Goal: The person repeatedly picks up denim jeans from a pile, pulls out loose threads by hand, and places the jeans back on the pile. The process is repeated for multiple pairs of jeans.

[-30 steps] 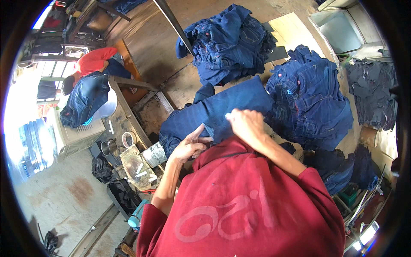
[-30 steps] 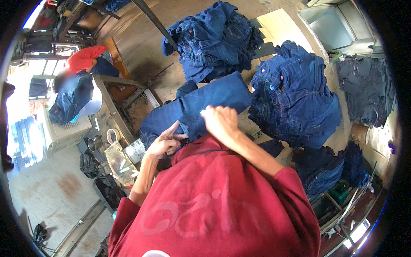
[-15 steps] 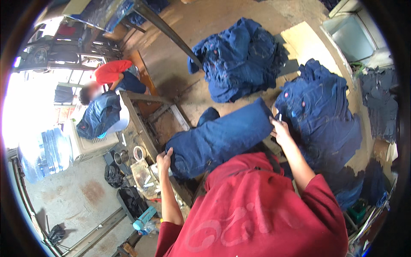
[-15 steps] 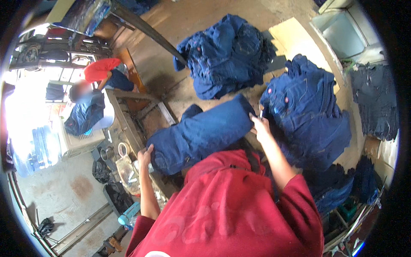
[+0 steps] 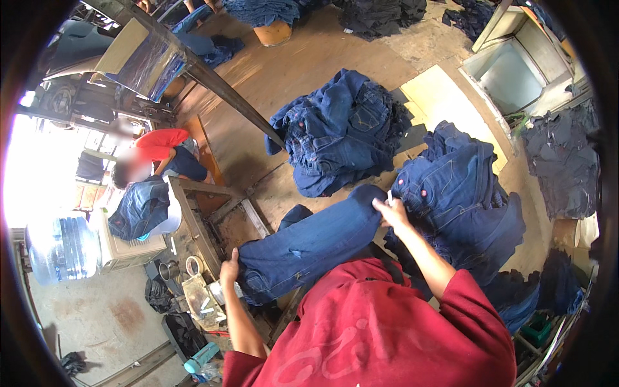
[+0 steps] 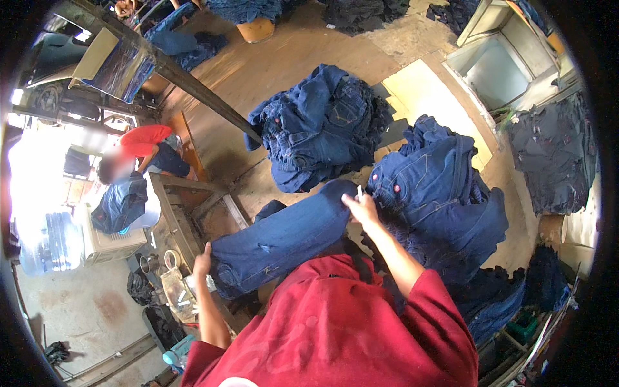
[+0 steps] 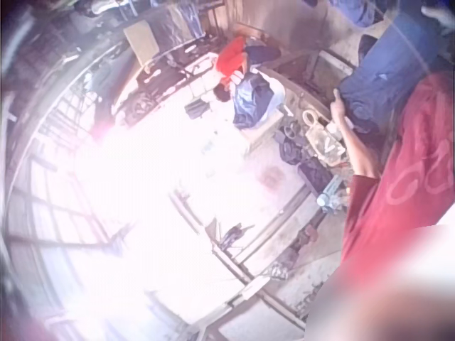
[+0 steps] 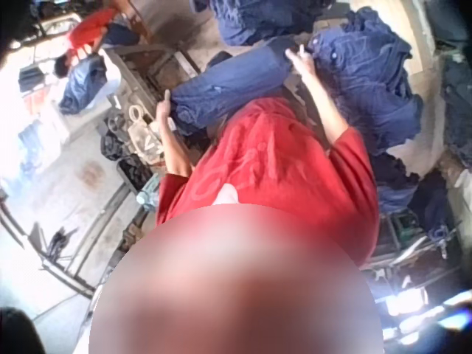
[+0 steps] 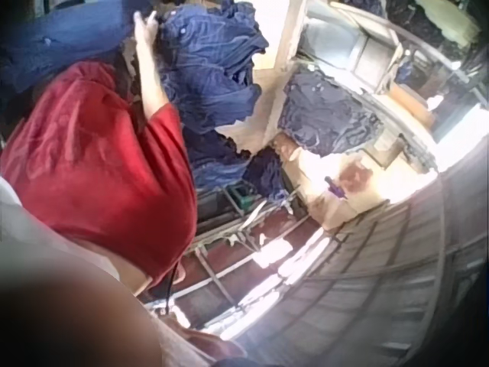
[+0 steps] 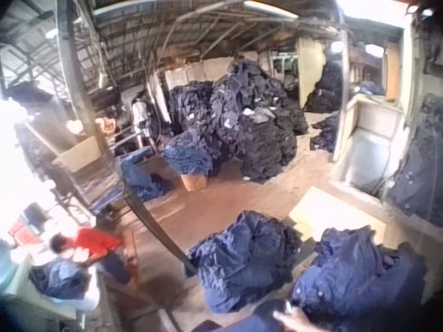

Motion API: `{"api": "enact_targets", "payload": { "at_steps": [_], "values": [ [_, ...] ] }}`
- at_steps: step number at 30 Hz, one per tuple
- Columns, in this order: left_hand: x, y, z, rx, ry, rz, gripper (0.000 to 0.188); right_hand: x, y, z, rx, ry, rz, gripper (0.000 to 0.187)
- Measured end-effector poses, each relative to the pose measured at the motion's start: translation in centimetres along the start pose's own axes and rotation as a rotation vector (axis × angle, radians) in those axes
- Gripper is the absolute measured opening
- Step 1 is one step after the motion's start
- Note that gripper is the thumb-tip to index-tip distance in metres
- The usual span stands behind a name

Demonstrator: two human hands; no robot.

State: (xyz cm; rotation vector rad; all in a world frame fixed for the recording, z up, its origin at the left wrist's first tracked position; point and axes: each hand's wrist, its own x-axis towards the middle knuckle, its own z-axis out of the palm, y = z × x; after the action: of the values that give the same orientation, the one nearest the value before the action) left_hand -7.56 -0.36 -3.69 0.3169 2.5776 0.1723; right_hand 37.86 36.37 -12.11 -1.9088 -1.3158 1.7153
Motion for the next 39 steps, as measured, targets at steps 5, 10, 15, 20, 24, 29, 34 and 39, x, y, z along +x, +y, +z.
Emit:
{"api": "enact_targets", "payload": {
  "at_steps": [5, 10, 15, 20, 24, 29, 34, 39],
  "values": [
    [-0.2, 6.3, 1.9, -0.367, 0.521, 0.229, 0.041, -1.1, -0.9, 0.6, -0.26, 0.123, -0.309, 0.039],
    [-6.5, 11.2, 1.8, -1.151, -0.105, -0.132, 0.022, 2.2, -5.8, -4.4, -0.043, 0.562, -0.627, 0.034],
    [-11.5, 20.5, 4.9, -1.567, -0.894, -0.106, 0.035, 7.9, -19.4, -18.9, 0.241, 0.844, -0.79, 0.048],
    [-13.0, 37.5, 6.2, -1.758, -1.164, 0.214, 0.059, 7.2, -36.3, -35.9, 0.441, 1.042, -1.018, 0.054],
    [-13.4, 48.9, 1.0, -1.778, -1.149, 0.371, 0.058, 2.8, -46.0, -45.5, 0.575, 1.004, -1.146, 0.049],
    [-9.2, 54.2, -2.5, -1.655, -0.837, 0.569, 0.039, 0.2, -44.6, -48.5, 0.025, 0.623, -0.72, 0.086],
    [0.8, 47.3, -0.1, -0.921, -0.416, 0.49, 0.051, -0.3, -28.1, -42.1, -0.524, 0.475, -0.47, 0.072],
    [4.3, 37.4, 5.1, -1.365, -0.487, 0.024, 0.03, -8.4, -8.2, -24.7, -0.757, 0.497, -0.666, 0.047]
  ]
}}
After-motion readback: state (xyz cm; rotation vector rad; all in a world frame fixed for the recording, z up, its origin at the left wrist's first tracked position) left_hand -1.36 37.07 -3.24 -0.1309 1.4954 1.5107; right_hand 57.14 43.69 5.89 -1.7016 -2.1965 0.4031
